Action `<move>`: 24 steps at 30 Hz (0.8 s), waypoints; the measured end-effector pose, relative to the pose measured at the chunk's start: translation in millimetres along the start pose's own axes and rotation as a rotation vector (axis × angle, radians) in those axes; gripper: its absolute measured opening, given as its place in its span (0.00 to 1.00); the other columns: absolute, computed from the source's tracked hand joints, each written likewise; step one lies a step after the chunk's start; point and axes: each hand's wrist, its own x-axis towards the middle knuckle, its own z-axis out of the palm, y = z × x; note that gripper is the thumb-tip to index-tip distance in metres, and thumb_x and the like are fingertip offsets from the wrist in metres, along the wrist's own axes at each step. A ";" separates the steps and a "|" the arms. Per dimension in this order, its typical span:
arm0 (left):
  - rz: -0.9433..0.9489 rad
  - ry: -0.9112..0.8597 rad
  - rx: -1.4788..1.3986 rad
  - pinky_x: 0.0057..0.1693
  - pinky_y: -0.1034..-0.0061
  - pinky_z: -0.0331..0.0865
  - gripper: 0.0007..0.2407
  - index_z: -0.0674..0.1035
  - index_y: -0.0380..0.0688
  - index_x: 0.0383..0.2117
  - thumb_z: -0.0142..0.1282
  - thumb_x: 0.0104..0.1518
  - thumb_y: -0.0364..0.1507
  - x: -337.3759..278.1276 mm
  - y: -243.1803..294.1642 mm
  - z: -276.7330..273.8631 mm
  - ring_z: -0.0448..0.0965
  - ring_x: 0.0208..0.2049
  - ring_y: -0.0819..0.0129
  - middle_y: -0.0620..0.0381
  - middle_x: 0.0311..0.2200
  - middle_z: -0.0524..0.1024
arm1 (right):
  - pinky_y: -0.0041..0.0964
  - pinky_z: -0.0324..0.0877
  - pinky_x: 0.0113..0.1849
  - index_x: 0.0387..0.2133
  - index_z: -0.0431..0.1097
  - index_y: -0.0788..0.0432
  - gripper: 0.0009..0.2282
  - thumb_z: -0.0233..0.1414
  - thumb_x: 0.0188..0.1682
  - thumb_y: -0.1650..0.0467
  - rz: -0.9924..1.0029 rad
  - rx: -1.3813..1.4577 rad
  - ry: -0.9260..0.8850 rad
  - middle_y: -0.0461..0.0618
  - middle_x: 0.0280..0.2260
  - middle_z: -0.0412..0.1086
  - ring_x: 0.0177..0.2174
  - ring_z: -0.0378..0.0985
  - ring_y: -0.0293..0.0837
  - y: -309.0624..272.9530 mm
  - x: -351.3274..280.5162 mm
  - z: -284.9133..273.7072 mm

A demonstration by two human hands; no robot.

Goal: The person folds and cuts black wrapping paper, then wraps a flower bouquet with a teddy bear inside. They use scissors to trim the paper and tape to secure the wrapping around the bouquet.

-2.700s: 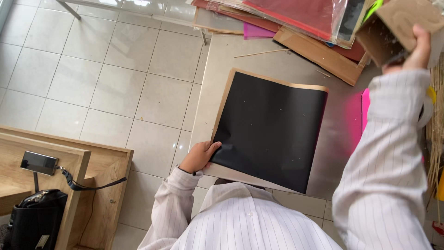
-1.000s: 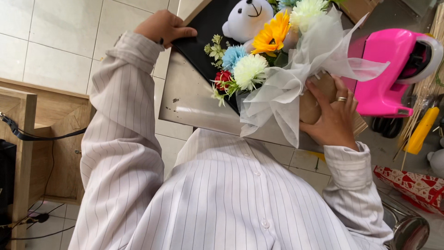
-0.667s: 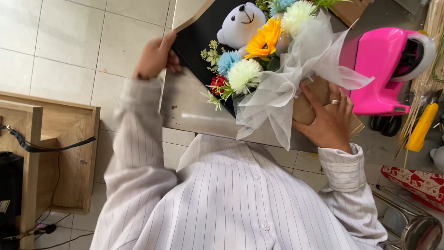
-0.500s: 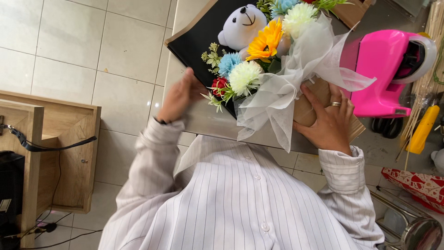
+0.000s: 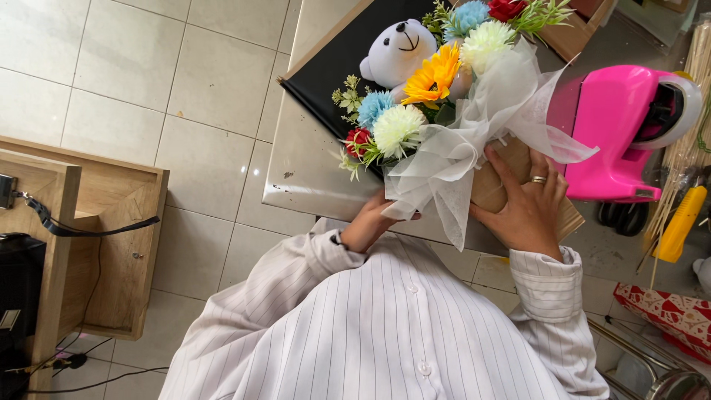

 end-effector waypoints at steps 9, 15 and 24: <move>-0.333 -0.333 0.088 0.60 0.43 0.75 0.29 0.68 0.39 0.69 0.55 0.66 0.44 78.0 -5.2 -4.6 0.77 0.57 0.35 0.33 0.62 0.72 | 0.66 0.48 0.59 0.68 0.63 0.33 0.44 0.64 0.31 0.47 -0.002 -0.007 0.016 0.64 0.64 0.51 0.61 0.55 0.70 -3.8 -3.4 1.9; -0.448 -0.352 0.383 0.55 0.59 0.81 0.36 0.73 0.36 0.62 0.46 0.58 0.56 85.5 20.2 14.5 0.81 0.55 0.47 0.41 0.53 0.79 | 0.65 0.50 0.56 0.67 0.63 0.32 0.40 0.64 0.35 0.48 0.001 -0.024 0.040 0.62 0.66 0.50 0.61 0.55 0.69 -8.4 -3.3 3.2; 0.022 -0.633 1.336 0.34 0.55 0.77 0.16 0.76 0.46 0.41 0.45 0.67 0.45 -35.8 168.2 134.3 0.84 0.26 0.45 0.50 0.23 0.83 | 0.65 0.46 0.58 0.69 0.61 0.34 0.44 0.65 0.31 0.53 0.041 -0.012 -0.023 0.65 0.64 0.51 0.63 0.52 0.67 -12.0 -5.8 3.9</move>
